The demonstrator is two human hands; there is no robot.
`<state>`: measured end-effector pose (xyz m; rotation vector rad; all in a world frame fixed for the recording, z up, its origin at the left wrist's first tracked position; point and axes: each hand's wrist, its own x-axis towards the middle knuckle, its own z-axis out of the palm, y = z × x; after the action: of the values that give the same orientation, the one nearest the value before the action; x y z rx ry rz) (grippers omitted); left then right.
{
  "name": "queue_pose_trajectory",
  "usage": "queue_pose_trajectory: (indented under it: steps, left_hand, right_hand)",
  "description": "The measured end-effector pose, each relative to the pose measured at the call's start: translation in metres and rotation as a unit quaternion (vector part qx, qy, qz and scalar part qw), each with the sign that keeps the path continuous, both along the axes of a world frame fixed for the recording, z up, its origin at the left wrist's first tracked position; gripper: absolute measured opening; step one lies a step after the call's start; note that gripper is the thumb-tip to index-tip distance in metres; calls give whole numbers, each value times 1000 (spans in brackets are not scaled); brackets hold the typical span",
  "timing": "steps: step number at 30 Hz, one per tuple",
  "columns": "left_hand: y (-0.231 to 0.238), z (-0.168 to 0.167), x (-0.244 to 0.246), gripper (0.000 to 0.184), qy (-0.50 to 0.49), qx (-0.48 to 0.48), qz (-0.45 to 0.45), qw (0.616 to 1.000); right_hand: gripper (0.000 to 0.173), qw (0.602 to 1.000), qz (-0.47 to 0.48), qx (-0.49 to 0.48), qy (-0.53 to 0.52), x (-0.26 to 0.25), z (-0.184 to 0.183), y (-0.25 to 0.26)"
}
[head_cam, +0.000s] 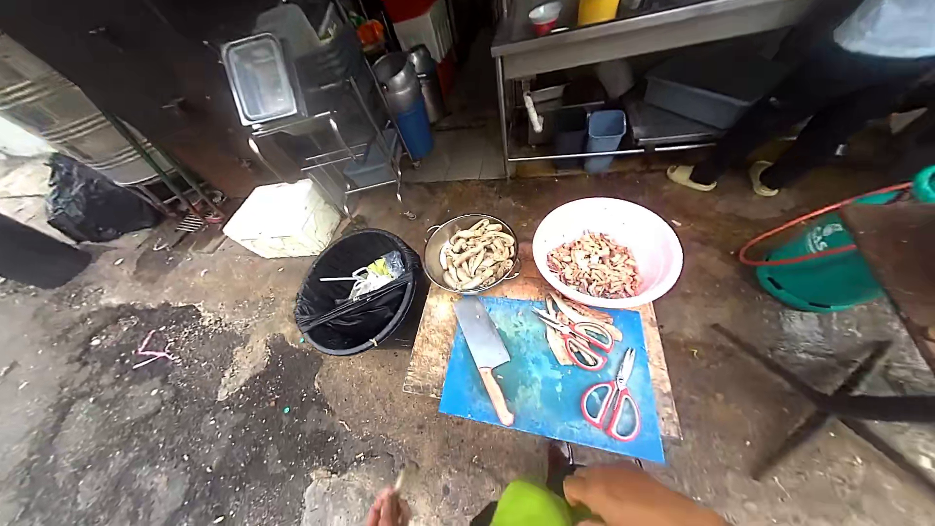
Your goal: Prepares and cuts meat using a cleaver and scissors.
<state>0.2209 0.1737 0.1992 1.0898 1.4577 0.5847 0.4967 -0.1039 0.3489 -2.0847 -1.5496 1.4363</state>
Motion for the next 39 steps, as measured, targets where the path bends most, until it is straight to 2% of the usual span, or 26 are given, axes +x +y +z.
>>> queue_pose_trajectory:
  steps: [4, 7, 10, 15, 18, 21, 25, 29, 31, 33, 35, 37, 39]
  left_hand:
    - [36, 47, 86, 30, -22, 6, -72, 997]
    - [49, 63, 144, 24, -43, -1, -134, 990]
    - [55, 66, 182, 18, -67, -26, -204, 976]
    - [68, 56, 206, 17, -52, -84, -282, 954]
    - [85, 47, 212, 19, -38, -129, -319, 938]
    - [107, 36, 222, 22, -24, -144, -375, 916]
    - [125, 18, 233, 21, -1, -156, -399, 903]
    - [119, 7, 248, 22, 4, -206, -406, 890]
    - [106, 3, 258, 25, -2, -221, -439, 871]
    - [93, -3, 266, 27, 30, -163, -519, 838]
    - [84, -3, 268, 30, 123, -16, -623, 772]
    - [78, -9, 260, 31, 146, 129, -651, 733]
    - [79, -19, 251, 32, 111, 204, -650, 723]
  right_hand:
    - [47, 998, -58, 1, 22, 30, -9, 7]
    - [47, 978, -188, 3, 94, 34, -46, 27]
    - [54, 950, -299, -35, 86, 19, -83, 69]
    - [76, 921, -378, -89, -16, -2, -111, 155]
    - [74, 922, -369, -101, -59, 4, -131, 182]
    - [71, 911, -378, -149, -77, 13, -133, 199]
    - [66, 866, -445, -215, -83, 17, -115, 192]
    - [45, 836, -518, -171, -55, 8, -100, 140]
    - [50, 824, -539, -163, -61, -9, -93, 113]
    - [59, 804, -564, -174, -69, -26, -88, 95]
    - [60, 787, -580, -202, -64, -35, -89, 87]
    - [58, 786, -568, -239, -55, -35, -103, 83]
    - [53, 789, -557, -253, -57, -35, -115, 84]
